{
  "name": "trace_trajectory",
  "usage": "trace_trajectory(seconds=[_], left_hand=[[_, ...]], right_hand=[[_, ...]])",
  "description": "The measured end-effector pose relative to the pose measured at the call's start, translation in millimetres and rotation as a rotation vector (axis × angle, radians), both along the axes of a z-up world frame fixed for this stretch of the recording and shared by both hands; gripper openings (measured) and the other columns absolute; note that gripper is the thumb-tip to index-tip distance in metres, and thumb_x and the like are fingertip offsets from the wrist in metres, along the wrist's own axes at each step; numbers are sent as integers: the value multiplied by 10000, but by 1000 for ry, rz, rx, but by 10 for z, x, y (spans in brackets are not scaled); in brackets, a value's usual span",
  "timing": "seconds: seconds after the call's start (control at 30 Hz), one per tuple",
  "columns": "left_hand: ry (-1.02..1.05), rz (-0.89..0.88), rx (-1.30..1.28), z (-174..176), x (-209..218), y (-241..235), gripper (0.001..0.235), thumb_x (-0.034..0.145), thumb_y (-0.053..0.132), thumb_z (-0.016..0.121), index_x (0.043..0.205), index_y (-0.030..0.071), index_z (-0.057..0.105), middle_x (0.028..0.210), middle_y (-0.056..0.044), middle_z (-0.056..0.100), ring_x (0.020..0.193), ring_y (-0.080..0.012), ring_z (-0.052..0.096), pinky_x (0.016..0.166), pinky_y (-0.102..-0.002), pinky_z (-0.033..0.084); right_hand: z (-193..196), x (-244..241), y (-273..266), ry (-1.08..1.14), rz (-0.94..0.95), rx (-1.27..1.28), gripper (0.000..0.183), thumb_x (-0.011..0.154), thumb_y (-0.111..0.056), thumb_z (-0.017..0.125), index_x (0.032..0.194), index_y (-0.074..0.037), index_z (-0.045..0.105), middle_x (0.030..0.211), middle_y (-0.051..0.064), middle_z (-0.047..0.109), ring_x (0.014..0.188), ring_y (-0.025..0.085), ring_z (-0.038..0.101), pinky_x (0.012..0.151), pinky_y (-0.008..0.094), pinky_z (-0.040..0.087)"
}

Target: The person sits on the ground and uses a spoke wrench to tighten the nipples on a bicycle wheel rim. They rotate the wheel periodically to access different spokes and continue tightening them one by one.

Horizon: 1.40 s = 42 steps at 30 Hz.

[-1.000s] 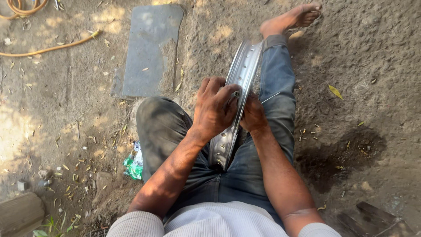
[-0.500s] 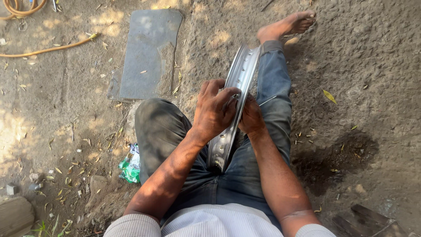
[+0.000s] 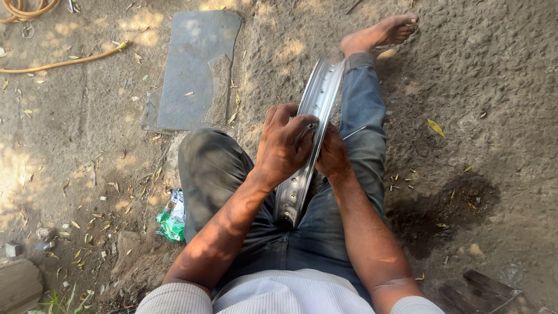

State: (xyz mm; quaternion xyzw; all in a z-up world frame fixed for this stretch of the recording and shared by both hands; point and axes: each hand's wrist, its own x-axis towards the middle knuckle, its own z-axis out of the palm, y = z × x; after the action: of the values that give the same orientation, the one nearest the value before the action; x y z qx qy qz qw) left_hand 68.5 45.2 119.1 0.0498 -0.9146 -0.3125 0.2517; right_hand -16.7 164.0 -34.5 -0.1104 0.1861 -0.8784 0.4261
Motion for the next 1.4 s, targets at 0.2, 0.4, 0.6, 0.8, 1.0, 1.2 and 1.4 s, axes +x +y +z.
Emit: trace_trajectory(seconds=[0.2,0.4,0.6,0.8,1.0,1.2,1.4], left_hand=[[5,-6,6,-12,-2,2,306,876,77,730,1173,137,693,1199,-148,608,1116,-331,585,951,-447,516],[14,-6,8,-20,1,2,303,882,76,725,1176,139,690,1195,-139,603,1124,-325,587,960,-443,520],[3,-13,12,-25,-2,-10,294,886,72,723,1172,133,688,1200,-143,604,1120,-317,589,953,-441,521],[-5,-17,24,-34,7,-13,284,902,82,729,1177,138,685,1213,-146,604,1131,-314,593,950,-441,529],[-3,-13,14,-33,0,-8,284,902,85,721,1180,135,688,1210,-153,599,1138,-320,591,955,-440,528],[-4,-13,16,-29,-1,-6,281,902,92,725,1178,132,685,1201,-148,604,1120,-321,591,945,-442,523],[11,-7,6,-18,3,-2,278,898,93,725,1170,133,684,1191,-150,603,1114,-323,591,948,-448,519]], right_hand=[[35,3,20,17,-7,19,284,1137,-182,442,1275,9,601,1101,107,690,984,154,717,862,270,613],[73,1,27,0,16,7,247,1117,-155,474,1250,9,601,1094,104,690,983,156,718,859,270,612],[95,1,7,-13,37,-73,269,1158,-187,457,1248,11,615,1063,114,691,959,158,729,825,259,620],[91,15,20,12,15,35,277,1138,-177,435,1244,10,611,1046,101,690,935,138,724,822,250,622],[80,-2,18,0,26,-34,266,1148,-185,461,1248,11,611,1057,104,693,947,150,729,829,254,620],[97,4,20,9,14,-25,292,1138,-225,465,1248,0,616,1060,88,692,955,137,724,829,251,620],[65,13,48,145,-28,93,268,1140,-202,473,1256,-6,614,1066,79,688,954,125,711,837,247,617]])
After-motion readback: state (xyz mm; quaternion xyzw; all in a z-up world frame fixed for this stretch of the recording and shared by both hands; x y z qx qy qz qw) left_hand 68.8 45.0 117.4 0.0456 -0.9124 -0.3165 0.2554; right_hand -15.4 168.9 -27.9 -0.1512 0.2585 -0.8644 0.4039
